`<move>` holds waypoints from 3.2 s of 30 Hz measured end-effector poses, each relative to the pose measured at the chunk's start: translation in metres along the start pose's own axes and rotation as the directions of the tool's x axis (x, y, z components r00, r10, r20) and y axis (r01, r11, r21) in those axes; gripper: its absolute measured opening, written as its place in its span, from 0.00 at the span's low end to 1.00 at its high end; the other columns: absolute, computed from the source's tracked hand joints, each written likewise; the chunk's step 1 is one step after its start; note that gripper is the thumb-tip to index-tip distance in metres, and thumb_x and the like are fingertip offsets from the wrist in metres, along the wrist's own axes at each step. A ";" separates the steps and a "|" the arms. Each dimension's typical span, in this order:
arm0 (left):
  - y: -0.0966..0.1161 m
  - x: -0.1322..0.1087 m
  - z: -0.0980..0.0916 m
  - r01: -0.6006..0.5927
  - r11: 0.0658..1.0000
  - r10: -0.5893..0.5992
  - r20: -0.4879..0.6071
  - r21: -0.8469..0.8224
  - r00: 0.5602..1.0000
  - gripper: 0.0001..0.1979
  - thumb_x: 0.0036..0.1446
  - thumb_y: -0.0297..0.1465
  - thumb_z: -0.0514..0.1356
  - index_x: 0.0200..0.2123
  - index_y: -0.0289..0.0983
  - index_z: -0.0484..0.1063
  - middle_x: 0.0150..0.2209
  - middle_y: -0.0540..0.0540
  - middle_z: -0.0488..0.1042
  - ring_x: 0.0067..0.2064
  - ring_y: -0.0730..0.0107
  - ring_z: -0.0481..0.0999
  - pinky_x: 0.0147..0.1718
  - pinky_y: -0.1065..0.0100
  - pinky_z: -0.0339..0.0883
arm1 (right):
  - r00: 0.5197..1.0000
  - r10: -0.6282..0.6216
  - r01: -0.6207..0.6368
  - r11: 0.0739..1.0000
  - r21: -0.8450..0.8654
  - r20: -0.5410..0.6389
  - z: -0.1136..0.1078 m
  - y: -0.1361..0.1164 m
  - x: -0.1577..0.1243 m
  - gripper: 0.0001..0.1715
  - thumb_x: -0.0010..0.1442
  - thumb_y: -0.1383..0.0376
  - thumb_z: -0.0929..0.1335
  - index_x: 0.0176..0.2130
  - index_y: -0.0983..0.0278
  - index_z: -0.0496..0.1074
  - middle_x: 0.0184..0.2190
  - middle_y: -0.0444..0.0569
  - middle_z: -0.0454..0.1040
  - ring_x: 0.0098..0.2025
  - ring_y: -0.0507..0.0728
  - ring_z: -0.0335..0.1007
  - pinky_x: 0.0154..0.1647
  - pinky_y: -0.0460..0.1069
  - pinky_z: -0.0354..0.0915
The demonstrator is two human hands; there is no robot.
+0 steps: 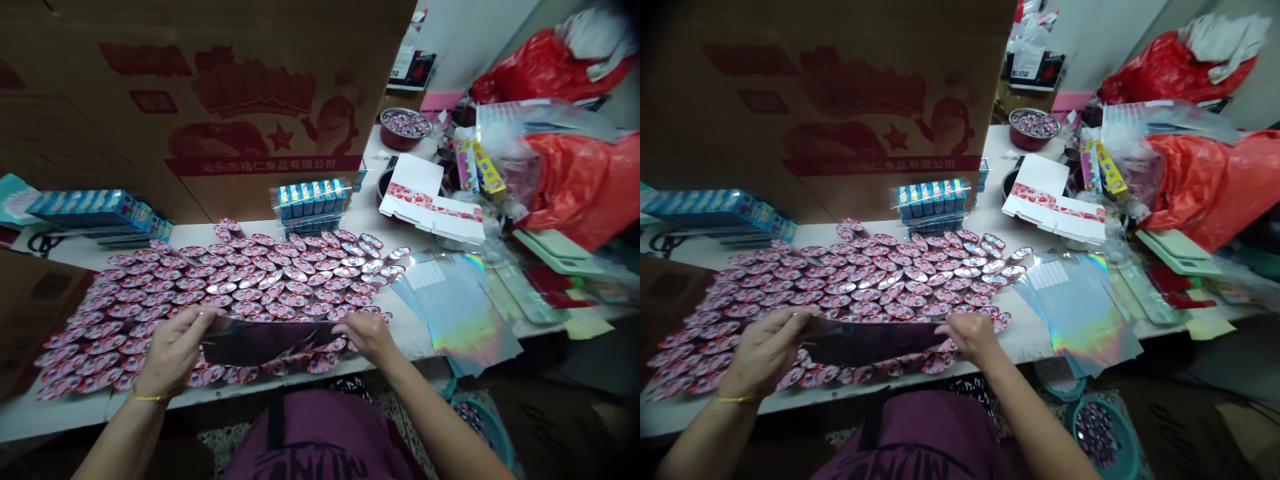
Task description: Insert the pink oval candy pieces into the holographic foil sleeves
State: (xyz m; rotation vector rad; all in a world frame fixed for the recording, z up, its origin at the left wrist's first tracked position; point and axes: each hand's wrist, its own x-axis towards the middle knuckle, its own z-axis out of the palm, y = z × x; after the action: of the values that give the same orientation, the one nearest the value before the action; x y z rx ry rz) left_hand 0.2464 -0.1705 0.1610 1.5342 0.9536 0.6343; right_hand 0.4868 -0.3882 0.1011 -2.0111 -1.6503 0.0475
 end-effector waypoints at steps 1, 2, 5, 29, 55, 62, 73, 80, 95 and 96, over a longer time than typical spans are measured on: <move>-0.001 0.010 0.011 0.040 0.996 -0.039 0.011 -0.078 0.999 0.11 0.44 0.38 0.62 0.27 0.35 0.73 0.26 0.49 0.74 0.29 0.71 0.72 0.31 0.71 0.68 | 0.999 0.037 -0.038 0.999 0.030 0.005 -0.008 0.008 0.006 0.22 0.59 0.55 0.60 0.20 0.62 0.66 0.15 0.42 0.65 0.19 0.48 0.58 0.23 0.44 0.49; -0.003 0.020 0.022 0.080 0.987 -0.079 0.015 -0.142 0.997 0.13 0.42 0.39 0.62 0.27 0.34 0.72 0.25 0.49 0.73 0.28 0.72 0.72 0.30 0.71 0.68 | 0.997 0.072 -0.072 0.996 0.058 0.010 -0.015 0.016 0.013 0.23 0.59 0.54 0.60 0.19 0.63 0.65 0.15 0.42 0.64 0.18 0.47 0.57 0.23 0.44 0.48; -0.021 0.056 0.059 0.211 0.956 -0.214 0.009 -0.206 0.977 0.17 0.38 0.42 0.63 0.23 0.33 0.68 0.20 0.52 0.69 0.23 0.75 0.68 0.22 0.73 0.64 | 0.984 0.159 -0.165 0.983 0.085 0.077 -0.019 0.051 0.035 0.25 0.58 0.52 0.60 0.16 0.63 0.63 0.14 0.42 0.62 0.17 0.47 0.55 0.22 0.44 0.46; -0.098 0.104 0.185 0.480 0.815 -0.438 0.196 -0.325 0.877 0.21 0.36 0.47 0.62 0.22 0.35 0.62 0.13 0.58 0.54 0.15 0.83 0.51 0.16 0.75 0.45 | 0.958 -0.274 0.281 0.955 -0.093 0.084 0.119 0.086 0.106 0.18 0.60 0.70 0.58 0.48 0.65 0.66 0.41 0.54 0.69 0.39 0.57 0.61 0.40 0.50 0.60; -0.061 0.230 0.248 0.285 0.952 -0.301 0.466 0.107 0.832 0.13 0.39 0.34 0.63 0.29 0.32 0.74 0.26 0.48 0.75 0.29 0.73 0.71 0.31 0.72 0.64 | 0.662 0.573 -0.353 -0.329 0.876 0.482 0.067 0.161 0.143 0.16 0.37 0.63 0.74 0.27 0.64 0.67 0.19 0.39 0.68 0.21 0.47 0.62 0.21 0.41 0.56; -0.053 0.239 0.283 0.336 0.941 -0.326 0.373 0.039 0.869 0.07 0.39 0.29 0.64 0.24 0.31 0.73 0.20 0.50 0.72 0.22 0.78 0.68 0.26 0.74 0.63 | 0.454 0.879 -0.308 0.001 0.952 0.146 0.076 0.187 0.138 0.15 0.40 0.59 0.71 0.28 0.66 0.70 0.20 0.41 0.68 0.23 0.48 0.61 0.25 0.44 0.57; -0.059 0.263 0.345 -0.084 0.793 0.010 0.124 0.604 0.992 0.09 0.46 0.28 0.59 0.34 0.37 0.71 0.27 0.49 0.74 0.30 0.72 0.72 0.32 0.73 0.61 | 0.466 0.709 -0.720 0.652 0.238 -0.529 0.092 0.217 0.150 0.15 0.56 0.58 0.61 0.27 0.64 0.71 0.29 0.50 0.71 0.36 0.58 0.61 0.38 0.51 0.52; -0.068 0.263 0.348 -0.164 0.694 0.073 0.158 0.701 0.985 0.11 0.50 0.31 0.56 0.38 0.39 0.69 0.32 0.48 0.74 0.35 0.71 0.72 0.35 0.72 0.60 | 0.532 0.685 -0.744 0.659 0.109 -0.498 0.098 0.221 0.147 0.11 0.56 0.61 0.62 0.28 0.63 0.70 0.29 0.49 0.69 0.38 0.57 0.59 0.38 0.50 0.49; -0.051 0.243 0.289 -0.334 0.684 0.100 0.370 0.649 0.924 0.13 0.55 0.37 0.51 0.36 0.38 0.72 0.36 0.44 0.71 0.40 0.66 0.69 0.44 0.68 0.59 | 0.747 0.588 -0.576 0.805 0.140 -0.311 0.057 0.222 0.141 0.12 0.55 0.68 0.59 0.34 0.64 0.71 0.32 0.50 0.69 0.37 0.57 0.61 0.37 0.50 0.52; -0.051 0.241 0.274 -0.381 0.688 0.081 0.456 0.618 0.886 0.14 0.53 0.40 0.53 0.37 0.38 0.72 0.36 0.45 0.71 0.40 0.66 0.69 0.44 0.68 0.59 | 0.785 0.544 -0.516 0.839 0.174 -0.297 0.054 0.217 0.138 0.13 0.56 0.68 0.59 0.37 0.63 0.71 0.33 0.50 0.69 0.38 0.56 0.62 0.38 0.50 0.54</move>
State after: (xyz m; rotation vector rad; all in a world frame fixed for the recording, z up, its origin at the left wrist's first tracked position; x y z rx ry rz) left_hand 0.5862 -0.1124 0.0319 2.3920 0.6998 0.0877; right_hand 0.6982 -0.2653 0.0052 -2.2110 -0.8208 -0.0246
